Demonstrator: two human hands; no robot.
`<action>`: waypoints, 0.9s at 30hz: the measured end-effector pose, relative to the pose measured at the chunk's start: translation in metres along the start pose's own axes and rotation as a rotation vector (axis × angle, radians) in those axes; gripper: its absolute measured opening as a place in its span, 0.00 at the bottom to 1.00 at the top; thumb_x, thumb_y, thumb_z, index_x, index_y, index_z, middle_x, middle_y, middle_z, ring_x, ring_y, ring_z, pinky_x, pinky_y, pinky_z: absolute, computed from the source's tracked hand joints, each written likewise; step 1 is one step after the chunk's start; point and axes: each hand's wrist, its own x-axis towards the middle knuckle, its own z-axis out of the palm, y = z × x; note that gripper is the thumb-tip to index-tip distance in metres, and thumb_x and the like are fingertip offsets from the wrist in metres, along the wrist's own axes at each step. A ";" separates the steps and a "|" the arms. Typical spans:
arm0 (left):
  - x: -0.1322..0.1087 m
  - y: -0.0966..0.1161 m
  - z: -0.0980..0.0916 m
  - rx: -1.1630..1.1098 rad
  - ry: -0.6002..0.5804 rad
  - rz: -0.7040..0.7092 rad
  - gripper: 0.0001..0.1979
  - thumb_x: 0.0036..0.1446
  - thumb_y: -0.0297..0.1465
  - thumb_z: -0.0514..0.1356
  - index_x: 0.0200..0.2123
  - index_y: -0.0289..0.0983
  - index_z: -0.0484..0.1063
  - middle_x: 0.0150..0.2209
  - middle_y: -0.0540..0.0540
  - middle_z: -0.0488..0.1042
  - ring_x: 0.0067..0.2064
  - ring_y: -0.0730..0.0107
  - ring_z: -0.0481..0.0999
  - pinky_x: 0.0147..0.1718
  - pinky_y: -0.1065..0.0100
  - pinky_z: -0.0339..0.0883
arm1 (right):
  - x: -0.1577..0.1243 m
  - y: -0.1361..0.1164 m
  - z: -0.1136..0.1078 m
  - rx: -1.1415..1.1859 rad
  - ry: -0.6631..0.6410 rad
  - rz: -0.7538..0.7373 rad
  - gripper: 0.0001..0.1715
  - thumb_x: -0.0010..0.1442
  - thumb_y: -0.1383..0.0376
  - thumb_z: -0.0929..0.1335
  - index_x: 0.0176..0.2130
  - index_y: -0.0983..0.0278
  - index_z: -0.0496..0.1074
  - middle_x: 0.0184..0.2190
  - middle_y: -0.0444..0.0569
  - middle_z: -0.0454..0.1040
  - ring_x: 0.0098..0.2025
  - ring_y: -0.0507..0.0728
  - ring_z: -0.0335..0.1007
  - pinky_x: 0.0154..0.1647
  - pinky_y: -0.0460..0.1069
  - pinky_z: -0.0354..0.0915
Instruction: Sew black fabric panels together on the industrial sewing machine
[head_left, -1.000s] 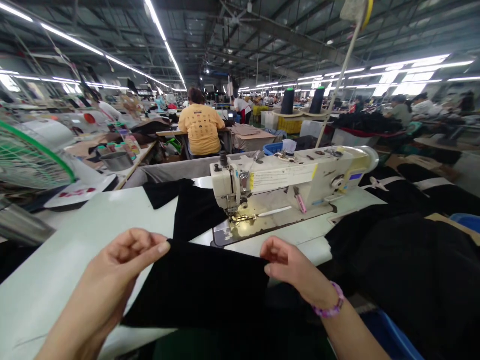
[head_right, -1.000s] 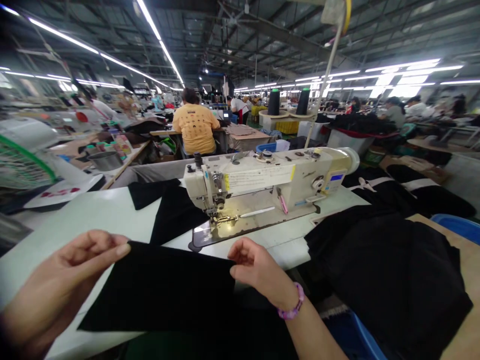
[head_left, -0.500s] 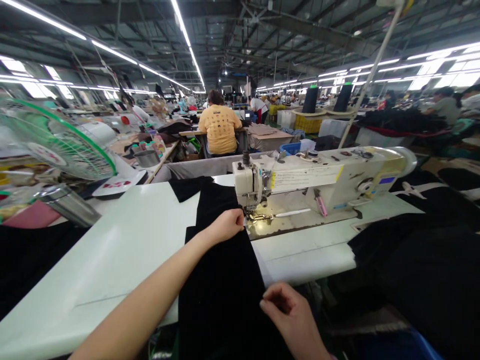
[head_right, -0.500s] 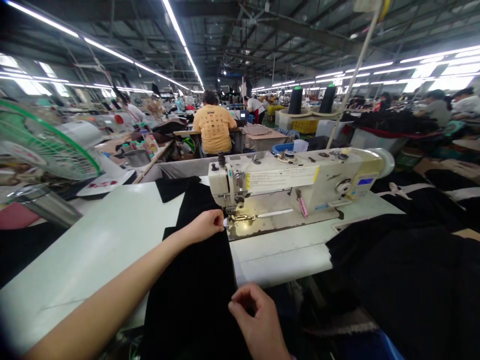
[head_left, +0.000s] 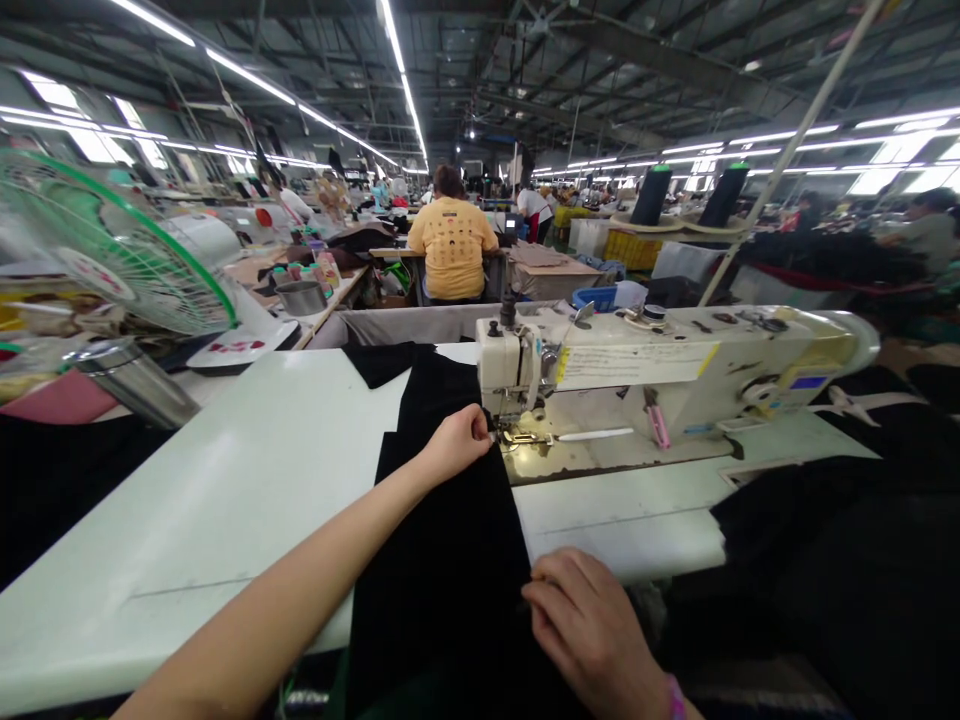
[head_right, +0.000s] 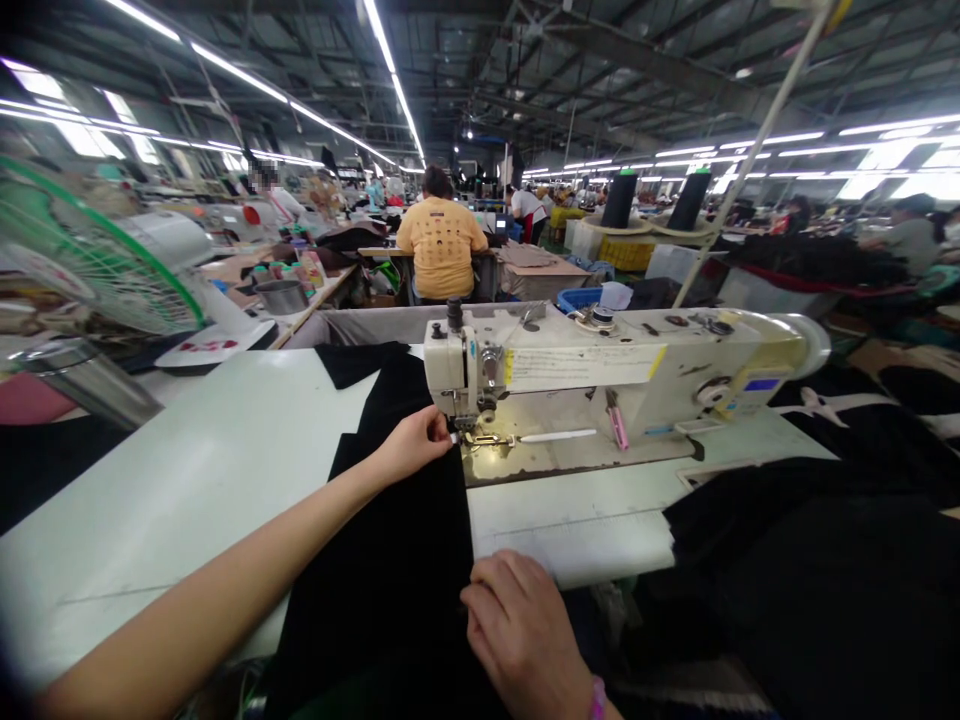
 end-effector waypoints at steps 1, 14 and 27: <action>0.007 -0.001 0.002 0.010 -0.003 -0.016 0.09 0.44 0.24 0.61 0.24 0.40 0.62 0.24 0.54 0.69 0.26 0.72 0.67 0.28 0.70 0.60 | 0.002 0.001 0.002 -0.011 0.005 0.012 0.14 0.61 0.77 0.61 0.39 0.63 0.71 0.33 0.50 0.75 0.35 0.58 0.72 0.36 0.54 0.70; -0.037 0.034 0.000 0.265 0.097 0.027 0.09 0.52 0.23 0.62 0.36 0.37 0.67 0.42 0.40 0.72 0.47 0.53 0.70 0.45 0.57 0.64 | 0.006 0.007 0.001 0.083 -0.029 -0.001 0.16 0.61 0.78 0.61 0.43 0.63 0.72 0.39 0.51 0.79 0.42 0.59 0.75 0.46 0.55 0.72; -0.093 0.021 0.004 0.302 -0.237 0.717 0.12 0.66 0.24 0.52 0.45 0.35 0.74 0.43 0.41 0.78 0.45 0.62 0.77 0.45 0.62 0.74 | 0.038 0.041 -0.012 -0.042 -0.052 0.183 0.13 0.63 0.72 0.63 0.43 0.62 0.74 0.44 0.53 0.77 0.47 0.61 0.73 0.51 0.59 0.70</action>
